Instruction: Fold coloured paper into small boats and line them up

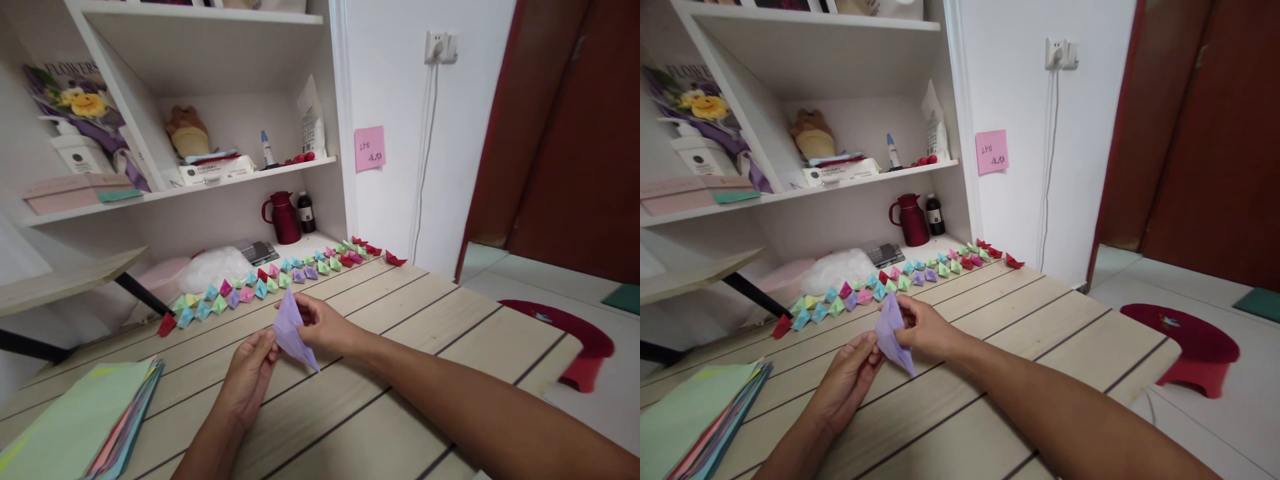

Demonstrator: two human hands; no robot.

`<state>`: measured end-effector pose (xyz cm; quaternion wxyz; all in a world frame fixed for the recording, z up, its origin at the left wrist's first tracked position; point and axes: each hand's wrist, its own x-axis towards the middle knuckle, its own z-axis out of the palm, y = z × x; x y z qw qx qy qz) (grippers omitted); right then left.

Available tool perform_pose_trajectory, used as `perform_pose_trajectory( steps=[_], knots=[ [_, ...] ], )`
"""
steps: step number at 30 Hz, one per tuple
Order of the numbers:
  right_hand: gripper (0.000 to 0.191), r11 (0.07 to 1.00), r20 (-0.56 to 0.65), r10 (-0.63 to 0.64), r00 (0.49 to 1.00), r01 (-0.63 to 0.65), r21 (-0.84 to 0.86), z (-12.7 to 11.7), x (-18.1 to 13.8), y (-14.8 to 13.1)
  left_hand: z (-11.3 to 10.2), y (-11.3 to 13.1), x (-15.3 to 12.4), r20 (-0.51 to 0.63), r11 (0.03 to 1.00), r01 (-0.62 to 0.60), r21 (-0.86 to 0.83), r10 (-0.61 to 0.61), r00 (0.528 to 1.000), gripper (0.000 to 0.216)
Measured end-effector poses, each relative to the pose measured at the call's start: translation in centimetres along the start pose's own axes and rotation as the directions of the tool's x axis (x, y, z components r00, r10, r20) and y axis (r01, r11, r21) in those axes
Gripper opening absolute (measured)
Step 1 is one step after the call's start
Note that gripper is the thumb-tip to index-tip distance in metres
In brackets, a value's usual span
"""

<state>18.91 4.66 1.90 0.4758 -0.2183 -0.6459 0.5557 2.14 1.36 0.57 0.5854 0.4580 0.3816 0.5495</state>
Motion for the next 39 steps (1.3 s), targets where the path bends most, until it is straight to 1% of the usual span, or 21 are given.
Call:
perform_pose_trajectory(
  steps=[4,7,12,16,19,22,25,27,31,33,36,39],
  knots=[
    [0.04,1.0,-0.006,0.01,1.0,-0.01,-0.021,-0.4,0.0,0.1,-0.4,-0.1,0.2,-0.02,0.994,-0.027,0.104,0.029,0.999,0.031],
    [0.04,0.996,-0.003,0.042,0.999,-0.042,-0.077,-1.2,0.0,0.2,-0.7,-0.1,0.3,-0.01,0.971,-0.038,0.238,0.041,0.999,0.025],
    [0.042,0.983,0.058,0.129,0.99,-0.12,-0.143,-2.3,-0.1,0.7,-1.0,-0.2,0.6,0.053,0.886,-0.053,0.46,0.032,0.998,0.014],
    [0.052,0.97,0.11,0.209,0.972,-0.192,-0.148,-2.3,-0.3,0.9,-1.3,-0.5,1.0,0.082,0.816,-0.098,0.569,0.062,0.995,0.015],
    [0.058,0.964,0.143,0.227,0.963,-0.201,-0.173,-2.2,-0.4,1.0,-1.7,-0.6,1.3,0.12,0.759,-0.149,0.634,0.094,0.988,0.016],
    [0.057,0.962,0.164,0.231,0.959,-0.2,-0.186,-2.1,-0.5,1.3,-2.2,-0.8,1.5,0.166,0.695,-0.216,0.685,0.14,0.976,0.014],
    [0.047,0.959,0.146,0.21,0.967,-0.175,-0.221,-1.9,-0.8,2.2,-2.5,-1.2,1.6,0.202,0.638,-0.274,0.719,0.185,0.962,0.01],
    [0.038,0.948,0.117,0.192,0.975,-0.153,-0.279,-1.5,-0.9,2.9,-2.7,-1.4,1.6,0.207,0.613,-0.288,0.736,0.202,0.957,0.013],
    [0.026,0.875,0.045,0.139,0.989,-0.101,-0.474,-1.0,-1.2,3.7,-3.0,-1.8,1.4,0.202,0.591,-0.294,0.751,0.219,0.955,0.021],
    [0.023,0.837,0.049,0.119,0.992,-0.074,-0.542,-0.8,-1.3,3.6,-3.0,-1.9,1.2,0.209,0.585,-0.3,0.754,0.219,0.953,0.021],
    [0.02,0.821,0.073,0.114,0.991,-0.053,-0.568,-0.8,-1.5,3.2,-3.1,-1.9,1.1,0.21,0.583,-0.304,0.754,0.226,0.951,0.024],
    [0.023,0.808,0.041,0.108,0.993,-0.064,-0.586,-0.8,-1.8,3.0,-3.1,-2.0,1.2,0.19,0.588,-0.297,0.752,0.238,0.952,0.03]
  ],
)
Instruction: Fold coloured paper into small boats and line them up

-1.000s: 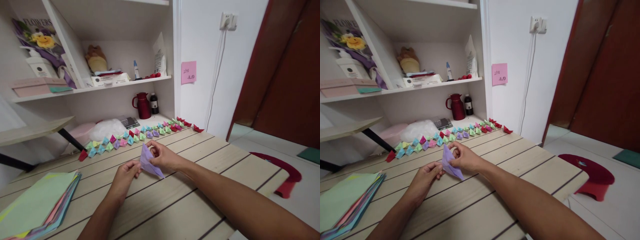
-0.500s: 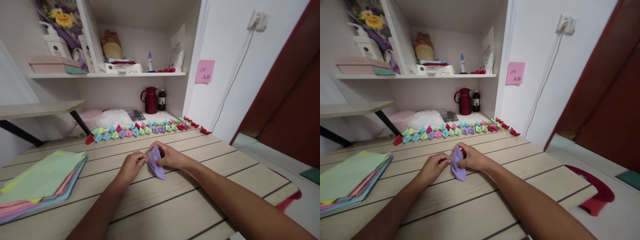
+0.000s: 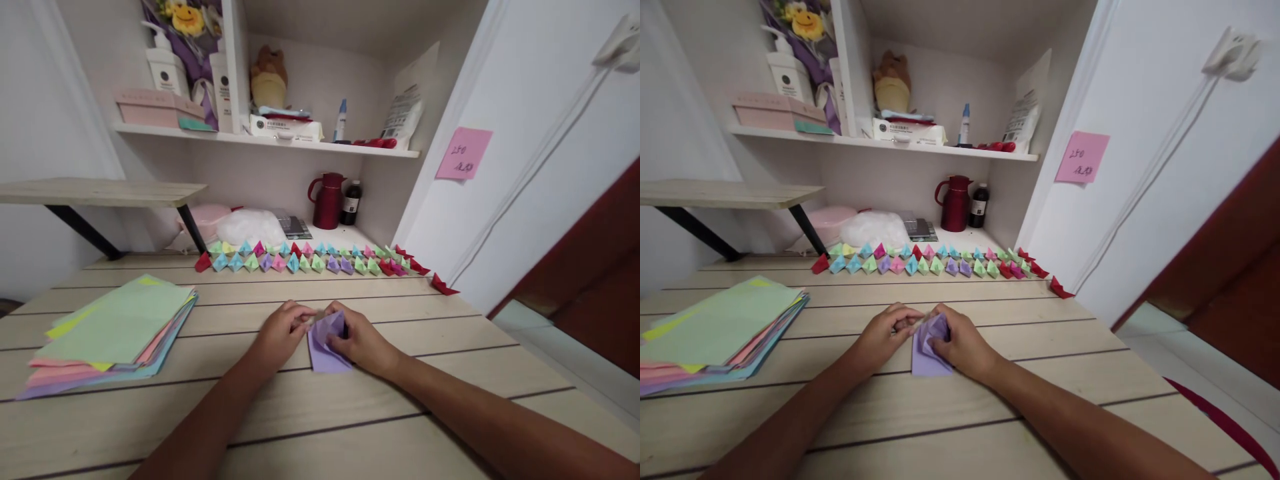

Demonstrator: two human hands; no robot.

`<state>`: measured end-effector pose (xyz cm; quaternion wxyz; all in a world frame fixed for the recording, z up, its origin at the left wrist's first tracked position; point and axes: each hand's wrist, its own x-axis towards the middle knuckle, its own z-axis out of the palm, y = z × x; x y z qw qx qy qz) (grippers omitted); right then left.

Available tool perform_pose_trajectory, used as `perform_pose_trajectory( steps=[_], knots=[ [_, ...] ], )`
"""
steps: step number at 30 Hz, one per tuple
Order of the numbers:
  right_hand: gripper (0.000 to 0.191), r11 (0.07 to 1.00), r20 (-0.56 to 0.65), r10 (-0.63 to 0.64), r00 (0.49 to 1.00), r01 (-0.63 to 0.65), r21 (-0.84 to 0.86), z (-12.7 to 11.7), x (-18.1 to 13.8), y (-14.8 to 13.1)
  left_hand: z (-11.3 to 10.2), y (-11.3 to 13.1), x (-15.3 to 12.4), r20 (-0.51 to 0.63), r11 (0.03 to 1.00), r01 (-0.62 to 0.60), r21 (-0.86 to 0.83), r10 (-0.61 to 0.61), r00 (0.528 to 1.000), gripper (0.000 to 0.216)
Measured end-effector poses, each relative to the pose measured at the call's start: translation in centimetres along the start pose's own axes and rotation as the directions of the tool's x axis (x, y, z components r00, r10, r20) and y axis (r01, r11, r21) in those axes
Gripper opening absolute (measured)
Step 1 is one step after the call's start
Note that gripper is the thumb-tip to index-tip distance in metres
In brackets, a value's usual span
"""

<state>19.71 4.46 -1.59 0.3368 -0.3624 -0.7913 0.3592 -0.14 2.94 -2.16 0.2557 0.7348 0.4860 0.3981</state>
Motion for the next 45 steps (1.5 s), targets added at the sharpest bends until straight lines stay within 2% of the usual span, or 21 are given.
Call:
perform_pose_trajectory(
  steps=[4,10,16,19,24,33,38,42,45],
  knots=[
    [0.024,1.0,-0.065,0.015,0.998,-0.017,-0.026,-0.2,-0.3,0.1,0.1,-0.2,0.0,0.019,1.0,0.01,0.003,-0.01,1.0,0.029],
    [0.026,0.992,-0.031,-0.049,0.998,0.045,-0.116,-1.0,-0.5,-0.1,0.4,-0.2,0.0,0.088,1.0,-0.002,0.023,-0.001,0.996,0.033],
    [0.02,0.993,0.007,0.038,0.999,-0.037,-0.112,-2.1,-0.9,0.3,0.3,-0.1,-0.1,0.149,0.976,-0.109,0.189,0.081,0.986,0.034],
    [0.025,0.993,-0.008,0.055,0.998,-0.055,-0.106,-2.1,-1.0,0.5,0.4,0.0,-0.1,0.139,0.958,-0.116,0.264,0.081,0.987,0.03],
    [0.02,0.986,-0.039,0.091,0.995,-0.095,-0.136,-1.7,-0.9,0.4,0.5,-0.2,0.0,0.121,0.965,-0.095,0.246,0.067,0.99,0.026],
    [0.02,0.985,-0.006,-0.007,1.0,0.006,-0.171,-1.7,-1.1,-0.1,0.4,0.4,-0.4,0.119,0.957,-0.102,0.272,0.071,0.99,0.026],
    [0.022,0.988,-0.02,0.012,1.0,-0.015,-0.151,-1.4,-1.2,0.3,0.5,0.5,-0.4,0.122,0.95,-0.105,0.293,0.072,0.99,0.023],
    [0.017,0.977,-0.081,0.026,0.996,-0.043,-0.211,-1.1,-1.0,0.3,0.5,0.4,-0.4,0.036,0.924,-0.085,0.374,0.077,0.996,0.021],
    [0.016,0.963,-0.17,0.077,0.982,-0.117,-0.243,-1.1,-0.7,0.5,0.4,0.5,-0.4,0.005,0.913,-0.097,0.397,0.104,0.995,0.016]
  ],
)
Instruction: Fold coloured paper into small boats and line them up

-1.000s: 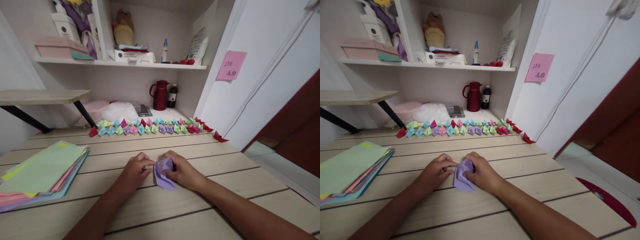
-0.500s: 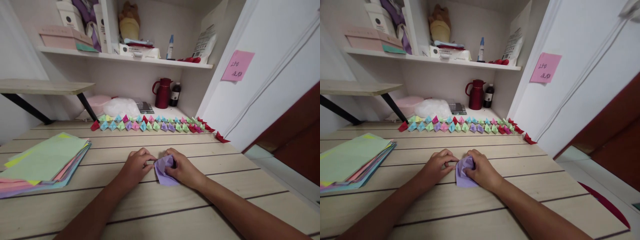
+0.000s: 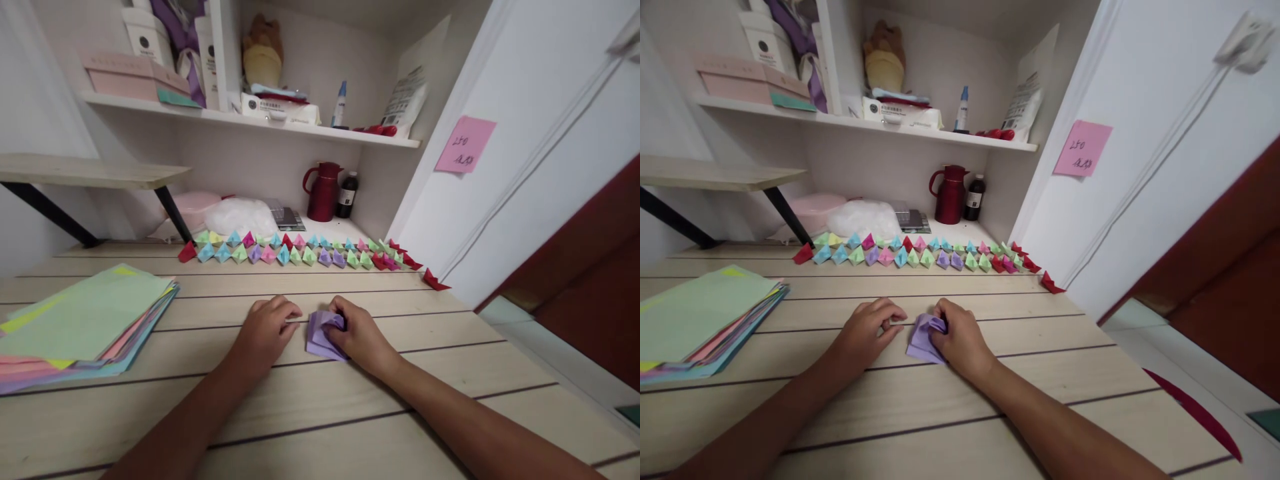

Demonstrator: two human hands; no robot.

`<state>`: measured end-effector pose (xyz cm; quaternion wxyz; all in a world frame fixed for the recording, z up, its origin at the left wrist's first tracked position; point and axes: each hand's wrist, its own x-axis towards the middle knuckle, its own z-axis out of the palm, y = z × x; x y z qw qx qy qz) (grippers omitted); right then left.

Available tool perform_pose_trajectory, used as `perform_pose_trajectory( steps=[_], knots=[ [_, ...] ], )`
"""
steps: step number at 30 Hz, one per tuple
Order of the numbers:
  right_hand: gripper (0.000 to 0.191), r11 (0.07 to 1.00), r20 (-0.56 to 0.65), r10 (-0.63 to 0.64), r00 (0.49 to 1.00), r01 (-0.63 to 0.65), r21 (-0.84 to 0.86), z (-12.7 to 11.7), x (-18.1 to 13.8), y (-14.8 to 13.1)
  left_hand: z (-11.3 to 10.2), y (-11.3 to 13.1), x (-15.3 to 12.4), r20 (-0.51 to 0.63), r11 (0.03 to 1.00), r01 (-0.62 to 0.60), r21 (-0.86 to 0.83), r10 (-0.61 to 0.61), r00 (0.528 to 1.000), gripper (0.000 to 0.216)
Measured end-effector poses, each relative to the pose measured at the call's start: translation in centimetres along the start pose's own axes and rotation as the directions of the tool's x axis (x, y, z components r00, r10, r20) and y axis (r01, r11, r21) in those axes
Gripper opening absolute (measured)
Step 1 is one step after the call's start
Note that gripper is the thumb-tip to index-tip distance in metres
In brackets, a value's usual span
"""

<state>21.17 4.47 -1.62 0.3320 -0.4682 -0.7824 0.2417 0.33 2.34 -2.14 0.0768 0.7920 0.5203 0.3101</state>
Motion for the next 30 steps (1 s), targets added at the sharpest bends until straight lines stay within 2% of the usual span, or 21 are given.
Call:
perform_pose_trajectory(
  steps=[4,10,16,20,22,27,30],
  knots=[
    [0.015,0.998,-0.055,0.064,0.996,-0.066,-0.026,-0.3,0.4,0.5,-0.3,0.4,-0.3,0.014,0.992,-0.122,0.033,0.122,0.992,0.026],
    [0.02,0.998,-0.03,0.058,0.998,-0.058,-0.01,-0.8,0.5,1.1,0.1,0.8,-0.4,0.193,0.957,-0.248,0.151,0.218,0.957,0.035],
    [0.058,0.979,-0.017,0.039,0.999,-0.035,0.202,-1.4,0.8,1.5,0.6,0.8,-0.4,0.177,0.935,-0.29,0.201,0.257,0.95,0.039],
    [0.066,0.975,-0.067,0.077,0.995,-0.061,0.212,-1.7,1.3,2.0,0.4,1.0,-0.5,0.19,0.936,-0.302,0.182,0.268,0.944,0.039],
    [0.061,0.98,-0.059,0.089,0.994,-0.077,0.183,-1.8,1.6,2.4,0.3,1.2,-0.4,0.206,0.939,-0.301,0.167,0.265,0.942,0.041],
    [0.021,0.99,-0.031,0.077,0.997,-0.072,0.12,-1.9,1.9,3.1,0.4,1.2,-0.3,0.217,0.949,-0.277,0.153,0.241,0.946,0.043],
    [0.02,0.983,0.006,0.087,0.996,-0.087,0.162,-2.0,1.6,2.7,0.5,1.1,-0.3,0.208,0.95,-0.273,0.152,0.239,0.948,0.043]
  ],
)
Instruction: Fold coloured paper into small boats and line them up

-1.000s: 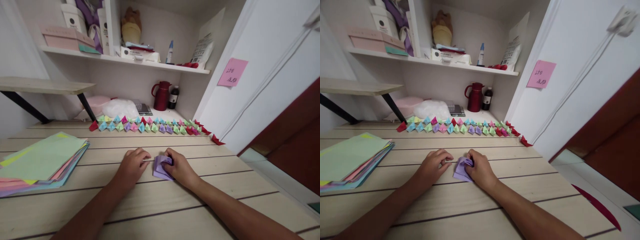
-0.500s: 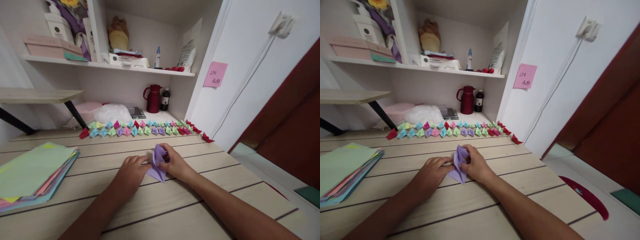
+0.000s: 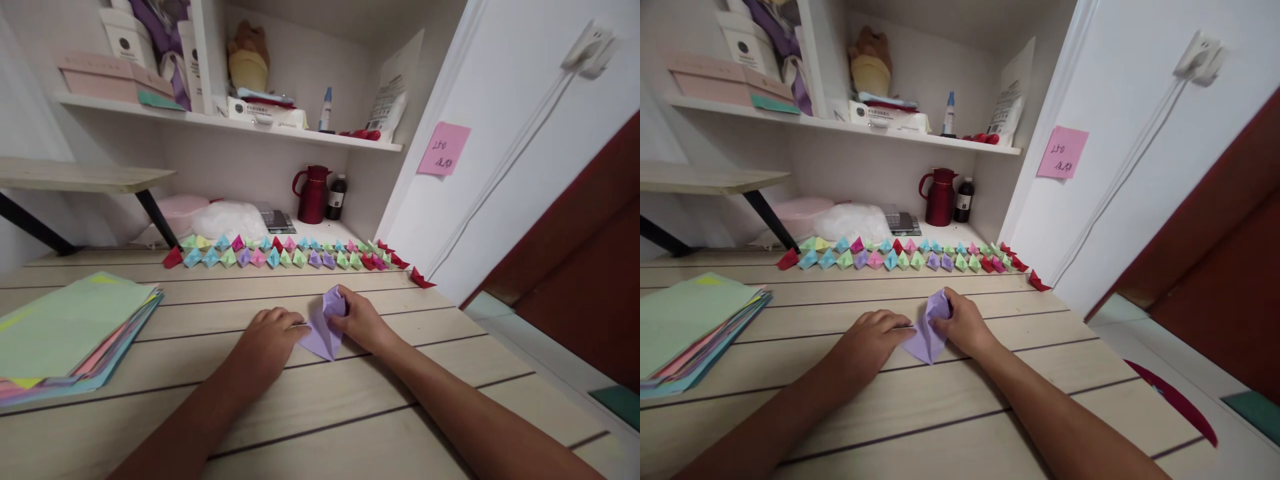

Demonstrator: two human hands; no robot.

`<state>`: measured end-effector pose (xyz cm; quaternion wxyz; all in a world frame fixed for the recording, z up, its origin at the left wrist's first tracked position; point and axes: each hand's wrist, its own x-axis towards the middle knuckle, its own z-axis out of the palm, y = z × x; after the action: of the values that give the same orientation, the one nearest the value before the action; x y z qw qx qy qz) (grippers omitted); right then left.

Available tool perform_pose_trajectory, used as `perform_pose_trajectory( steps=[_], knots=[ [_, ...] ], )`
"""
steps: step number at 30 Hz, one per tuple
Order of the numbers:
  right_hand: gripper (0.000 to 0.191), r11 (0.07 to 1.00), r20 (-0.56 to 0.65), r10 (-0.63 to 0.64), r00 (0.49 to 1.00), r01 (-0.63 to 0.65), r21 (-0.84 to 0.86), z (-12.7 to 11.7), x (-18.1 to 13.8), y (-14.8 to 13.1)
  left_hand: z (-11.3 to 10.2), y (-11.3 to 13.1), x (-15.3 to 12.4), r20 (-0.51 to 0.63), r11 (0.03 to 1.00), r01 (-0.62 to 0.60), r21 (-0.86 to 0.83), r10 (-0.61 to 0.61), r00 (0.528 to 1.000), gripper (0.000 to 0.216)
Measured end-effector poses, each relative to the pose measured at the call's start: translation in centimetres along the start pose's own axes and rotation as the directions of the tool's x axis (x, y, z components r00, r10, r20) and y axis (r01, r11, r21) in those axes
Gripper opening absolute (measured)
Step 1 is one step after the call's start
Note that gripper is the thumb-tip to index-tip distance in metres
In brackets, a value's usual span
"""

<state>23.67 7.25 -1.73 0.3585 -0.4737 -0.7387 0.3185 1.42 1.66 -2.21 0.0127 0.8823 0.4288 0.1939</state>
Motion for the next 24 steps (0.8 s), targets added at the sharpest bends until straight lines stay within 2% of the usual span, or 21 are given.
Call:
perform_pose_trajectory(
  steps=[4,9,12,14,19,24],
  knots=[
    [0.021,0.995,0.096,-0.041,0.995,0.032,0.097,0.1,-0.7,-0.9,0.1,-0.1,0.0,-0.024,1.0,0.02,-0.002,-0.02,1.0,0.036],
    [0.043,0.992,0.061,0.005,0.998,-0.013,0.125,0.1,-1.2,-1.8,0.4,-0.3,0.1,-0.033,1.0,0.021,-0.008,-0.021,0.999,0.037],
    [0.03,0.99,0.079,-0.058,0.995,0.047,0.134,0.0,-1.1,-1.7,0.6,-0.3,0.1,-0.015,1.0,0.025,0.018,-0.024,1.0,0.033],
    [0.018,0.99,0.084,-0.116,0.99,0.108,0.094,0.0,-1.1,-1.5,0.7,-0.2,0.1,-0.017,0.999,0.025,0.031,-0.025,1.0,0.03],
    [0.015,0.983,0.16,-0.173,0.972,0.181,-0.042,-0.2,-1.0,-1.2,0.4,-0.4,0.0,-0.025,1.0,0.016,-0.001,-0.016,1.0,0.027],
    [0.026,0.943,0.275,-0.243,0.93,0.293,-0.157,-1.5,-1.0,-1.6,0.2,-0.5,0.0,-0.033,0.988,0.103,-0.114,-0.107,0.994,0.025]
  ],
)
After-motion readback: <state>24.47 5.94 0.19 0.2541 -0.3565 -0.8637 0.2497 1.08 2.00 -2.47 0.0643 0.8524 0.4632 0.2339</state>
